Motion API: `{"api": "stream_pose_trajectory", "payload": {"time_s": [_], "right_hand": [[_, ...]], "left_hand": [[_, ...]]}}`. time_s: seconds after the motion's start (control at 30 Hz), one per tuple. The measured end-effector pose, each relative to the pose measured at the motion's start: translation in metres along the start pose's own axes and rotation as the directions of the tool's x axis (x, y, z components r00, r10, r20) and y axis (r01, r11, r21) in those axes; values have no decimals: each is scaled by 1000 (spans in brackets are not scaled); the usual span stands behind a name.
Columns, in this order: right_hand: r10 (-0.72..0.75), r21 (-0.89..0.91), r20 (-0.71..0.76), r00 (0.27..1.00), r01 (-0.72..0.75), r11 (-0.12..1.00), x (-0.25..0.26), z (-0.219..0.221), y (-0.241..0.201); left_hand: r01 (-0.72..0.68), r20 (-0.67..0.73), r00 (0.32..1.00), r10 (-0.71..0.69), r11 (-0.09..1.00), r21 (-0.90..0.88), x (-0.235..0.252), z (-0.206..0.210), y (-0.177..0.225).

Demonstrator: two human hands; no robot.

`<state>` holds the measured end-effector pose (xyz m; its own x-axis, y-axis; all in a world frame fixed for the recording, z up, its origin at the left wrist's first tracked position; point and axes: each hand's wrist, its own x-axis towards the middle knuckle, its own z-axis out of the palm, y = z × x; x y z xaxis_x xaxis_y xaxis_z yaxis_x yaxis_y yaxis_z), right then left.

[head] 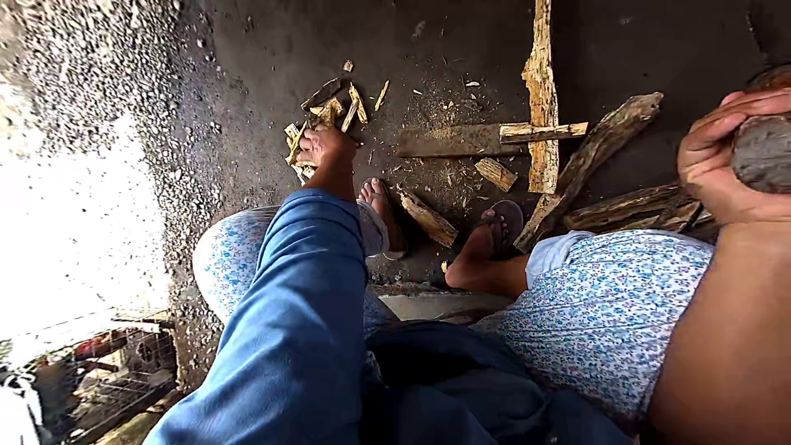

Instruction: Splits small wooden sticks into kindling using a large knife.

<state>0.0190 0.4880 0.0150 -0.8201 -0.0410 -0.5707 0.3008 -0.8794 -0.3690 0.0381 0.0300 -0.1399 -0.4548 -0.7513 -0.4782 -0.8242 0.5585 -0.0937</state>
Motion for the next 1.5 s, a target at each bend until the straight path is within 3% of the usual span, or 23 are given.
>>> {"api": "stream_pose_trajectory", "payload": {"time_s": [0.07,0.13,0.23,0.3,0.37,0.43,0.53,0.6,0.67,0.7,0.77,0.9,0.97,1.07,1.13,1.27,1.37,1.43,1.5], "right_hand": [[-21,18,-16,1000,21,1000,0,2,1],[-25,28,-16,1000,26,999,-1,5,3],[-42,-7,-63,997,41,999,-5,14,6],[-43,-41,-95,995,40,998,-6,14,6],[-33,-49,-97,995,28,998,-8,11,7],[-38,-44,-104,994,33,998,-8,10,7],[-24,-68,-135,991,15,998,-6,11,7],[22,-62,-87,996,-27,998,-3,6,3],[74,-105,-20,997,-75,992,-1,0,-1],[95,-142,10,995,-92,985,0,-3,-2],[105,-245,27,994,-95,965,-2,-2,-1],[146,-498,49,988,-102,861,-9,1,6],[108,-657,-8,994,-87,749,-15,6,15],[19,-867,13,1000,2,497,-23,-7,29],[34,-922,63,997,45,384,-27,-24,40],[108,-959,-42,993,-70,273,-39,-43,67],[112,-943,-155,981,-181,279,-46,-46,101],[81,-953,-158,984,-173,248,-41,-54,128],[33,-985,-104,994,-107,136,-32,-64,148]], "left_hand": [[-169,-55,984,168,986,-14,-13,2,31],[-478,-14,877,480,870,-122,-38,19,81],[-824,36,532,846,527,-206,-92,73,176],[-898,39,367,929,365,-245,-145,108,228],[-911,78,315,946,325,-255,-188,136,255],[-914,148,333,931,358,-192,-209,153,265],[-936,171,328,929,344,-72,-207,160,260],[-963,174,255,951,266,-45,-198,147,251],[-971,80,200,976,208,-114,-183,125,237],[-964,-9,211,977,207,-165,-173,112,228],[-930,-123,309,943,272,-246,-148,83,209],[-750,-97,592,800,503,-429,-102,48,163],[-691,-108,657,747,538,-483,-90,44,145],[-672,-157,679,717,521,-527,-93,42,131],[-686,-172,664,728,502,-526,-97,43,126],[-616,-125,706,697,517,-595,-101,49,123],[-569,-113,720,685,488,-662,-103,53,119],[-549,-134,721,680,443,-709,-101,59,115],[-546,-163,722,672,410,-731,-98,65,111]]}}
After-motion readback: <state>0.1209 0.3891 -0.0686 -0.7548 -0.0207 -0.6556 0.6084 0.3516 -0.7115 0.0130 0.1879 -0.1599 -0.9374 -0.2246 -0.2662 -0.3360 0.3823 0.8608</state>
